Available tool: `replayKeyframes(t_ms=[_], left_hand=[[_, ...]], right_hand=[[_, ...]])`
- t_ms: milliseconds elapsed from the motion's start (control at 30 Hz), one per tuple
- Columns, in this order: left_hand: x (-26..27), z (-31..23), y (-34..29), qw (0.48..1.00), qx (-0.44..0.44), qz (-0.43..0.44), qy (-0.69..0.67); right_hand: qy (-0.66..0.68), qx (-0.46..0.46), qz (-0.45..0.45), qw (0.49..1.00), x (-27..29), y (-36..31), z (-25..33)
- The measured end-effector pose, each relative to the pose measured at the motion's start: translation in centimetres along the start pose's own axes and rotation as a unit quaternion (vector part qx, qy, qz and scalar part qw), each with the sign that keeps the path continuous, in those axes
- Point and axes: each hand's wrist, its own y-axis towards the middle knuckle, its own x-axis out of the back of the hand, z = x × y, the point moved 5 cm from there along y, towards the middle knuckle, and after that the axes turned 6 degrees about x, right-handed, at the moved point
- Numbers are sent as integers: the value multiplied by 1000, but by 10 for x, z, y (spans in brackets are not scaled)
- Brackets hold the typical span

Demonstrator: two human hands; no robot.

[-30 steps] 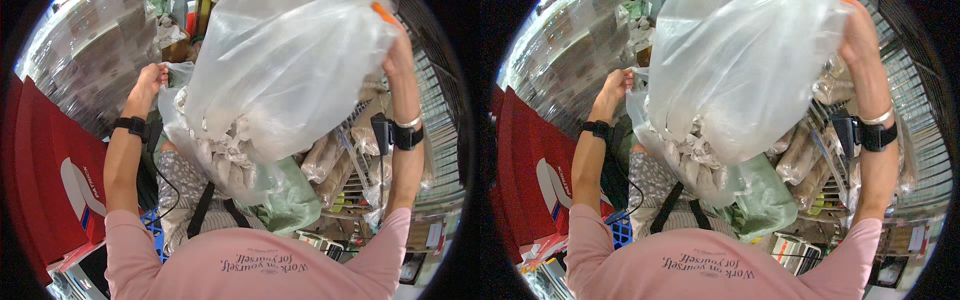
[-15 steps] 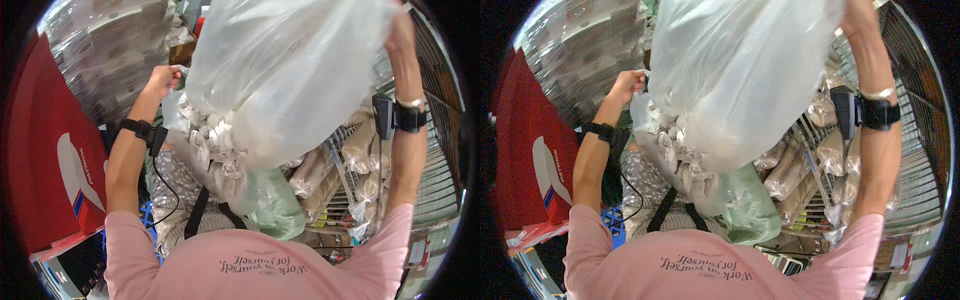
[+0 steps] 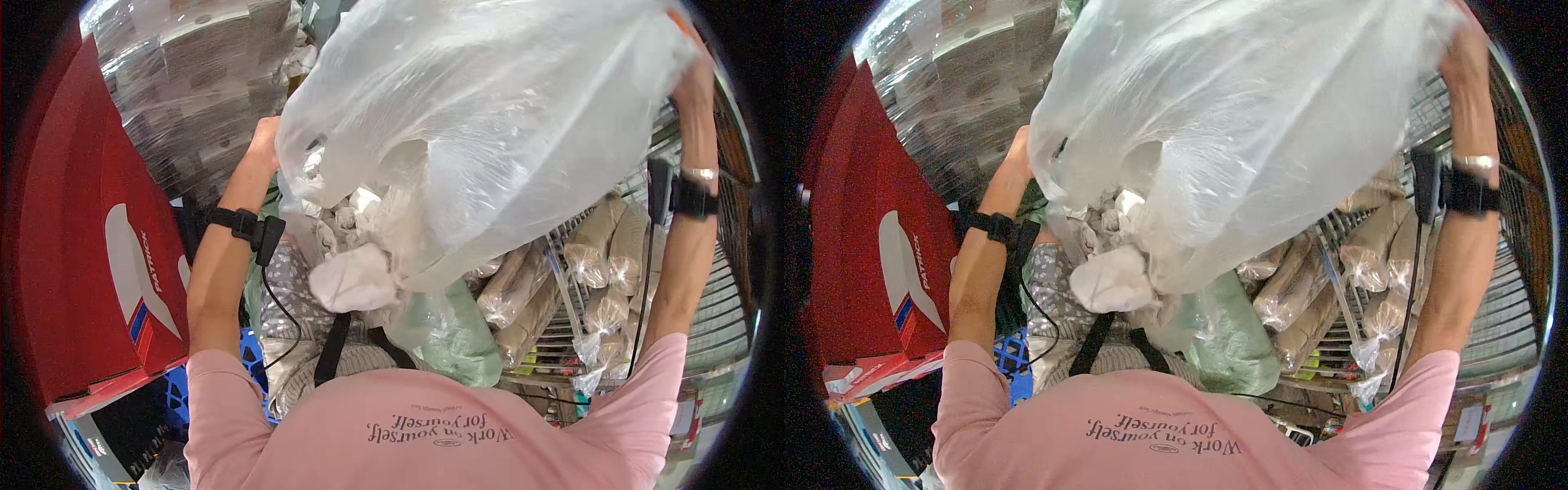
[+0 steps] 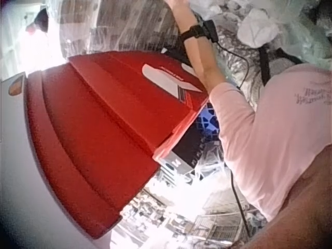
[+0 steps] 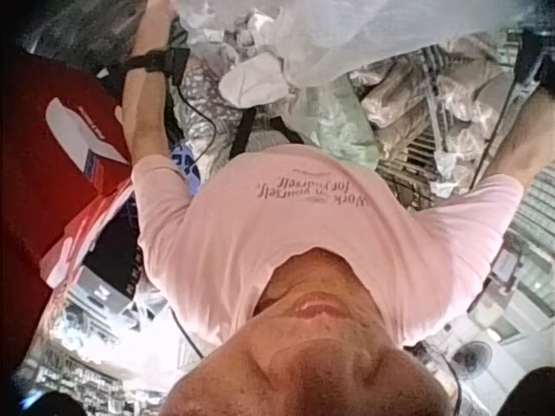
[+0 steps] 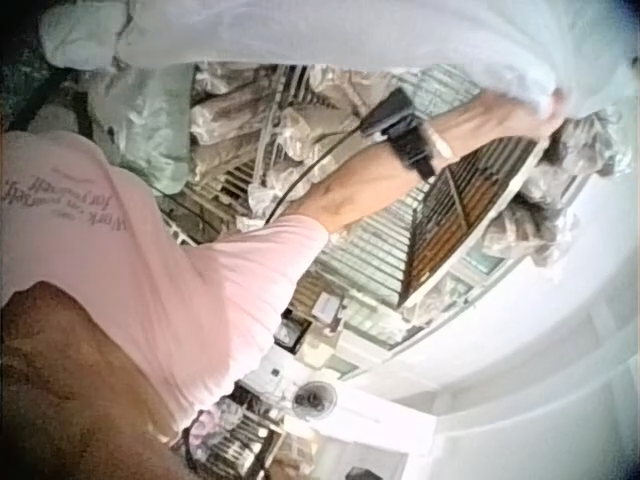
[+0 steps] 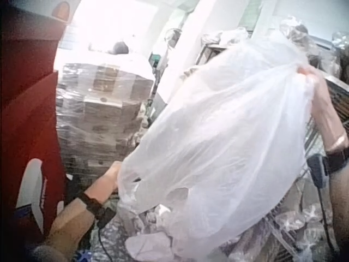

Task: Organizing and sorting shoe components and materials in a storage area.

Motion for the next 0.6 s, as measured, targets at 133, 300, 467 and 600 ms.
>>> replayKeyframes(t_ms=[133, 300, 467, 600], left_hand=[[25, -3, -5, 994, -3, -86, 71], [34, -4, -7, 984, -39, -54, 164], [37, -10, -12, 976, -34, -77, 202], [3, -2, -6, 970, -39, -82, 224]], right_hand=[[-240, -31, -24, 970, 67, -143, 19], [-137, -395, -319, 851, 220, -442, 67], [-310, -561, -234, 731, 183, -723, 254], [-460, -707, 94, 529, 156, -819, 294]])
